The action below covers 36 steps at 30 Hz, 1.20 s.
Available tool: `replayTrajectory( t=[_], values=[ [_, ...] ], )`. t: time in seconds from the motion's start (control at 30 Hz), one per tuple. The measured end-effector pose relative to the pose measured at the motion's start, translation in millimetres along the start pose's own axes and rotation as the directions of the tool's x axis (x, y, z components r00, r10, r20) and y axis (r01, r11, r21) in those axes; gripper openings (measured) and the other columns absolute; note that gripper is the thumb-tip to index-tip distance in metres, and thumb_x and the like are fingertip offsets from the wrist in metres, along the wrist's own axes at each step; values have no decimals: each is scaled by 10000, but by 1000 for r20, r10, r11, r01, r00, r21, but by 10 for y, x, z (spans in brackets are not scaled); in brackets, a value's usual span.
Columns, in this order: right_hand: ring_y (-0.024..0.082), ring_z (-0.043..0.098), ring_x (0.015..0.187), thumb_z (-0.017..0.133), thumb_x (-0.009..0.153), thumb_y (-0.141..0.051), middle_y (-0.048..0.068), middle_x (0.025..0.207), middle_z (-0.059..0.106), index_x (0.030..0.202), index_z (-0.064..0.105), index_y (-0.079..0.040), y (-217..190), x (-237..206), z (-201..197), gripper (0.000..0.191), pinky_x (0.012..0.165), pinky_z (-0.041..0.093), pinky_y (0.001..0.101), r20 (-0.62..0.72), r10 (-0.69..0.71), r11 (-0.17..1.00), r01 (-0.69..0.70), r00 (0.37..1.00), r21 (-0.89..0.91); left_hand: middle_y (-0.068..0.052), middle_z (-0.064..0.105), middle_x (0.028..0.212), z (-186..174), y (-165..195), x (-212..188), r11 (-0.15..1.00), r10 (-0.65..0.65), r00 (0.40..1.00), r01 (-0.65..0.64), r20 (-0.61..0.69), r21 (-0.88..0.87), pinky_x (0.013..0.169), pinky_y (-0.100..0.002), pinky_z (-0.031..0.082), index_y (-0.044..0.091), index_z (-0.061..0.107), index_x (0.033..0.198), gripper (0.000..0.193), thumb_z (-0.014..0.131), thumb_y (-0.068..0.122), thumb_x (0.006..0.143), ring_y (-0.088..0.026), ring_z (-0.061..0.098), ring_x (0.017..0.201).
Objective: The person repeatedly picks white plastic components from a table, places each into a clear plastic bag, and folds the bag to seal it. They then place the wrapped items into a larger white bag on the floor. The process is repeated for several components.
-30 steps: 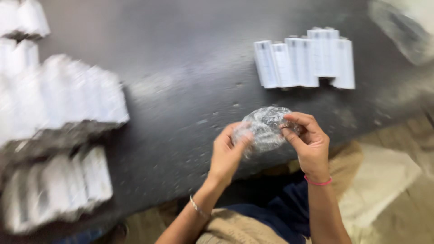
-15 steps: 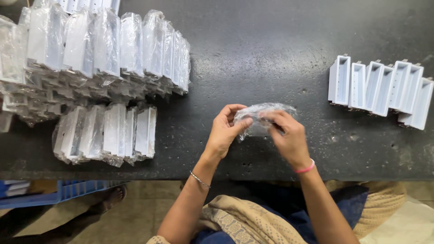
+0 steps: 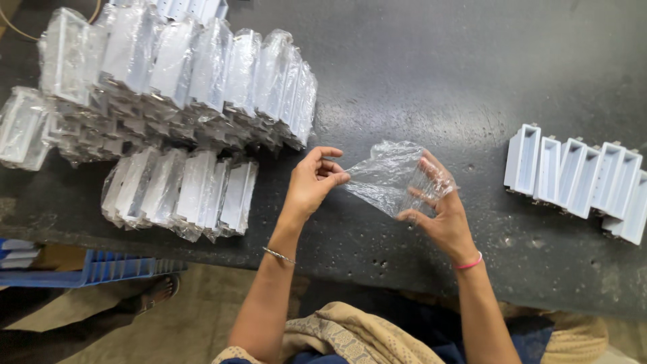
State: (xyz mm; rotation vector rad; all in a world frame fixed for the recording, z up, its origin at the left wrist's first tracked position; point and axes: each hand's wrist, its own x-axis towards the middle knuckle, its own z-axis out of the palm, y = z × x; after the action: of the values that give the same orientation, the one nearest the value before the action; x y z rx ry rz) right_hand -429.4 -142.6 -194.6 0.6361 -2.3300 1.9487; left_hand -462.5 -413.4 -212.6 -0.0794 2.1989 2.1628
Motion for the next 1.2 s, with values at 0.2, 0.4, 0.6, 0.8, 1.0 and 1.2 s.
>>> replayTrajectory(
  t=[0.2,0.4,0.6,0.8,1.0,1.2],
  values=[
    [301,402,1502,874,664,-135,97,1658,320,1525,439,-154,-56,30,24,965,1048,511,445,56,-21,990,29,998,-140,-18,740,1081,257,43,417,998,-22,976,10,215,59,823,-222,571,47,647,1284,411,735,282,959,-53,690,947],
    [312,388,1511,856,708,-135,102,1676,283,1537,414,-170,-123,33,40,940,1028,527,434,11,-25,995,26,1000,-101,18,757,784,427,324,805,940,275,961,-275,28,201,584,-237,504,79,790,985,198,672,235,962,-55,634,666],
    [319,371,1523,853,692,-179,105,1686,273,1550,386,-183,-90,98,19,977,1034,515,434,-19,-61,986,57,998,-159,8,712,741,377,526,941,963,233,971,-225,-43,150,591,-243,488,35,779,930,219,760,253,920,-61,594,663],
    [324,403,1482,875,653,-205,112,1666,263,1519,430,-204,-38,42,-27,974,1034,498,433,-23,-85,960,76,996,-268,33,711,840,245,464,1030,999,18,1000,-18,-8,-42,627,-213,596,93,674,994,332,646,421,949,-49,684,739],
    [314,434,1464,878,660,-220,107,1655,267,1520,442,-201,-23,14,15,965,1040,498,425,2,-75,947,72,997,-313,-161,697,884,345,436,1134,992,28,947,-65,321,106,606,-284,505,-27,752,996,423,848,349,828,-164,582,718],
    [329,377,1506,879,657,-231,102,1689,223,1536,425,-197,11,-17,-29,990,1062,481,444,-36,-84,948,69,996,-311,-62,674,888,252,677,996,990,114,989,-121,-94,-70,637,-259,612,95,629,1038,324,703,383,909,-118,680,743]
  ],
)
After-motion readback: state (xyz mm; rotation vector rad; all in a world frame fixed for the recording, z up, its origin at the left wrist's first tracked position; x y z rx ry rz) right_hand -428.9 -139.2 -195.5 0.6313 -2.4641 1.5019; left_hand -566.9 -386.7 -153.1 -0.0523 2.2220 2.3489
